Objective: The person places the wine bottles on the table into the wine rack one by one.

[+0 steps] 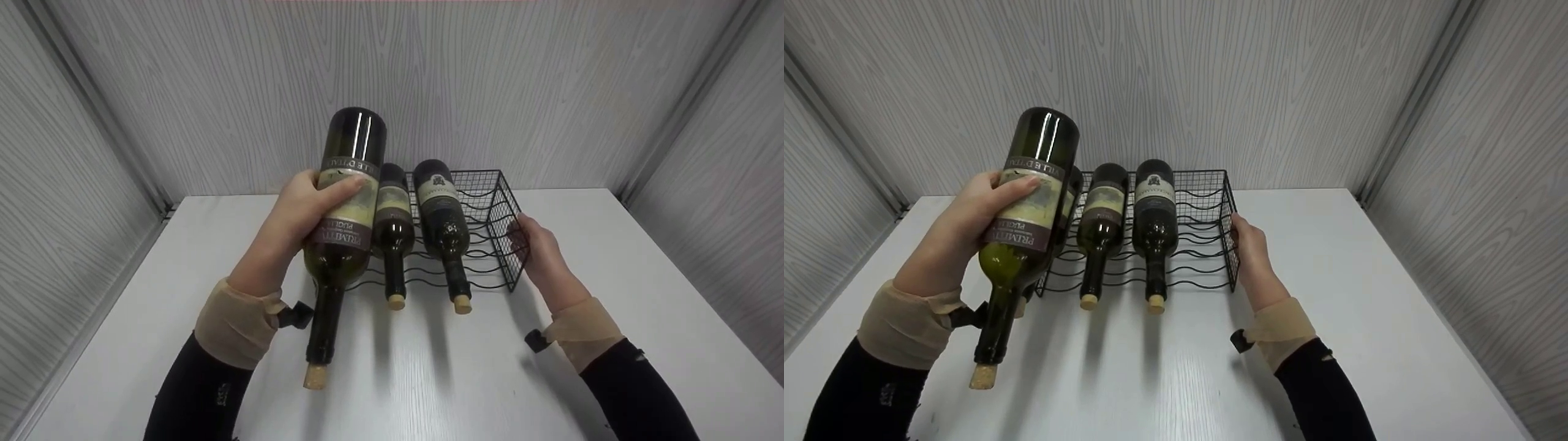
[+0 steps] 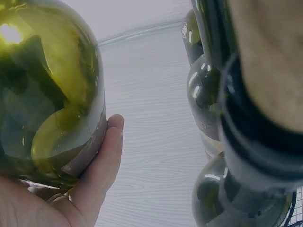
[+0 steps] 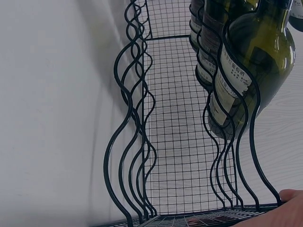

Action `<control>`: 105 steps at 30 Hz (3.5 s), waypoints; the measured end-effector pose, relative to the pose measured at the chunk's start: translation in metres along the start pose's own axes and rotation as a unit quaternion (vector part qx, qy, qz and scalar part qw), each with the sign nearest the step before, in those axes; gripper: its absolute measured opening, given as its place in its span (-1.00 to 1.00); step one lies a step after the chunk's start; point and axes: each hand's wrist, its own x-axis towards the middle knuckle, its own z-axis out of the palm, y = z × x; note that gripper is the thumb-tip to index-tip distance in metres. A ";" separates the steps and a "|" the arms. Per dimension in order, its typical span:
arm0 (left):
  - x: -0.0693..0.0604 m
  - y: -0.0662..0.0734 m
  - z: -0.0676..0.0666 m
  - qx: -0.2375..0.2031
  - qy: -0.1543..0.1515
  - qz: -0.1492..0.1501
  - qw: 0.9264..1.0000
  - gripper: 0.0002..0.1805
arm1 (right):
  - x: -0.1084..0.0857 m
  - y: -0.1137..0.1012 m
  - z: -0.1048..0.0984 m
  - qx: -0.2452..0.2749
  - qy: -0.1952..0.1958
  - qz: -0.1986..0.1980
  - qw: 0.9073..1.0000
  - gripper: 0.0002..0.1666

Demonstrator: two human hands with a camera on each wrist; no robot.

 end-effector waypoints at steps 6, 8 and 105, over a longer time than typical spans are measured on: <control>-0.006 0.002 0.002 0.008 -0.008 0.000 1.000 -0.33 | 0.000 0.001 0.001 -0.004 0.003 -0.003 1.000 -0.59; -0.008 0.001 0.003 0.009 -0.015 0.006 1.000 -0.34 | 0.000 0.001 0.001 -0.010 0.002 -0.006 1.000 -0.59; -0.022 -0.002 0.050 -0.014 0.018 0.052 0.998 -0.36 | -0.173 0.003 0.169 0.120 -0.323 0.062 0.937 -0.34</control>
